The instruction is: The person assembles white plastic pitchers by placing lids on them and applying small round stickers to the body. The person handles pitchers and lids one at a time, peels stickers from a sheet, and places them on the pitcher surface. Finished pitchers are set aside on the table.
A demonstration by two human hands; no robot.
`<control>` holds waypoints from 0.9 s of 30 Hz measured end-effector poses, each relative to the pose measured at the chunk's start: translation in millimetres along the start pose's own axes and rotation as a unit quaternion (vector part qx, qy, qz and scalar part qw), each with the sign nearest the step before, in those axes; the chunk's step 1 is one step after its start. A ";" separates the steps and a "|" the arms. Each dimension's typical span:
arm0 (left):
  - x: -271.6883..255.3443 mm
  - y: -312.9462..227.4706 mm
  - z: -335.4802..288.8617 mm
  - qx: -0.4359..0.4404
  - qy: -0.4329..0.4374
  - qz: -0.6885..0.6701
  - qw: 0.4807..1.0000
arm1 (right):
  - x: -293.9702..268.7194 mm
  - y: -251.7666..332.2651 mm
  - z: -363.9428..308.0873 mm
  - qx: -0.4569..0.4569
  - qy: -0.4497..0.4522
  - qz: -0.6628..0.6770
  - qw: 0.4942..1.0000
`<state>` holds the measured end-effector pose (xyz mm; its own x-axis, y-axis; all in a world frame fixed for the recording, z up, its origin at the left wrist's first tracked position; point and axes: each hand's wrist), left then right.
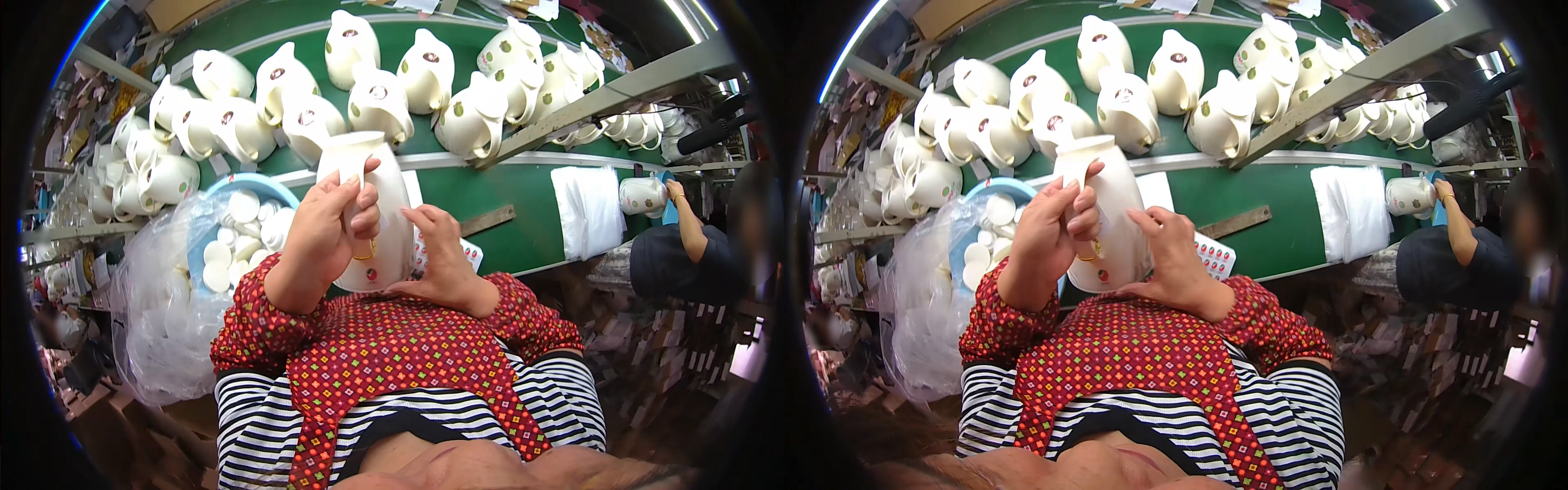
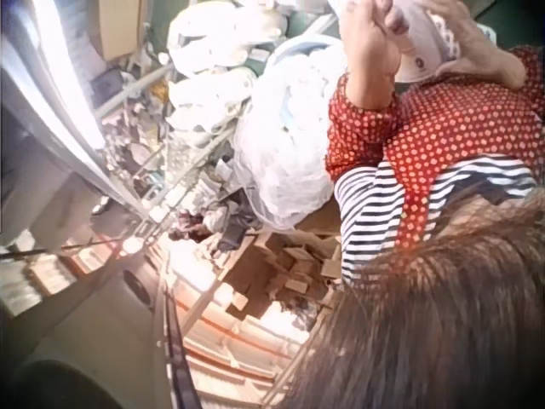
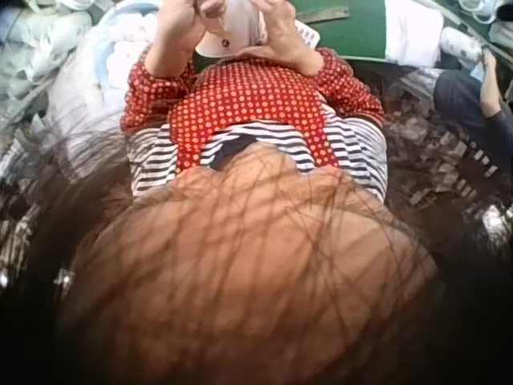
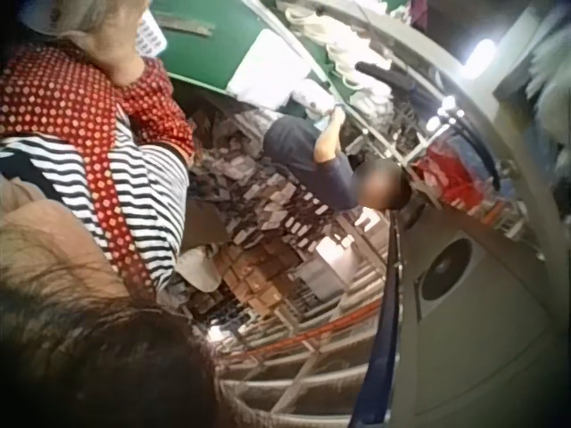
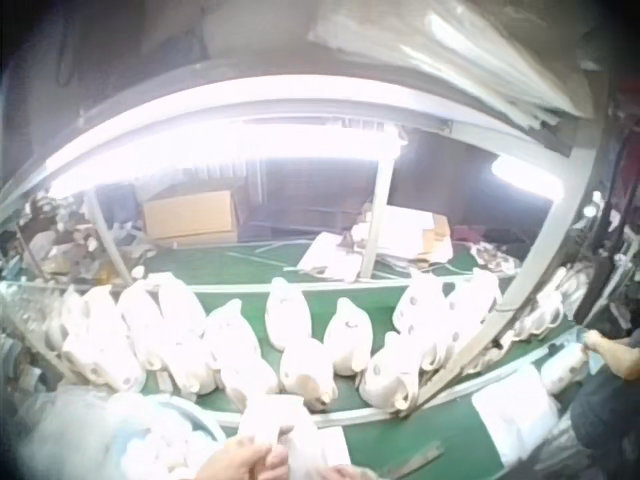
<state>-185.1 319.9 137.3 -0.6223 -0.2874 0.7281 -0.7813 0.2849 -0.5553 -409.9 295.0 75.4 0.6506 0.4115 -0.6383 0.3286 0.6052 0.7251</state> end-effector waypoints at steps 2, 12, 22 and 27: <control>23.8 -21.4 1.9 0.033 0.080 0.053 0.995 | -10.5 -16.7 -6.5 0.026 -0.072 0.091 0.993; 116.6 -79.2 236.7 0.271 0.091 0.330 0.900 | 14.0 -76.6 -98.7 0.310 -0.081 0.189 0.928; 103.8 15.3 506.5 0.263 0.018 0.389 0.883 | 21.9 -99.2 -177.6 0.438 -0.191 0.311 0.821; 63.4 85.6 568.9 0.227 -0.042 0.312 0.922 | 30.0 -103.0 -198.0 0.460 -0.242 0.325 0.790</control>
<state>-318.6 -194.2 -92.6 -0.9439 -0.2724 0.1868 -0.1976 0.0125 -0.9802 -559.7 379.9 -69.7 0.9991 -0.0124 -0.0414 0.0308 -0.4689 0.8827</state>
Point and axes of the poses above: each hand's wrist, its own z-axis towards the middle knuckle, its own x-axis out of the palm, y = z × x
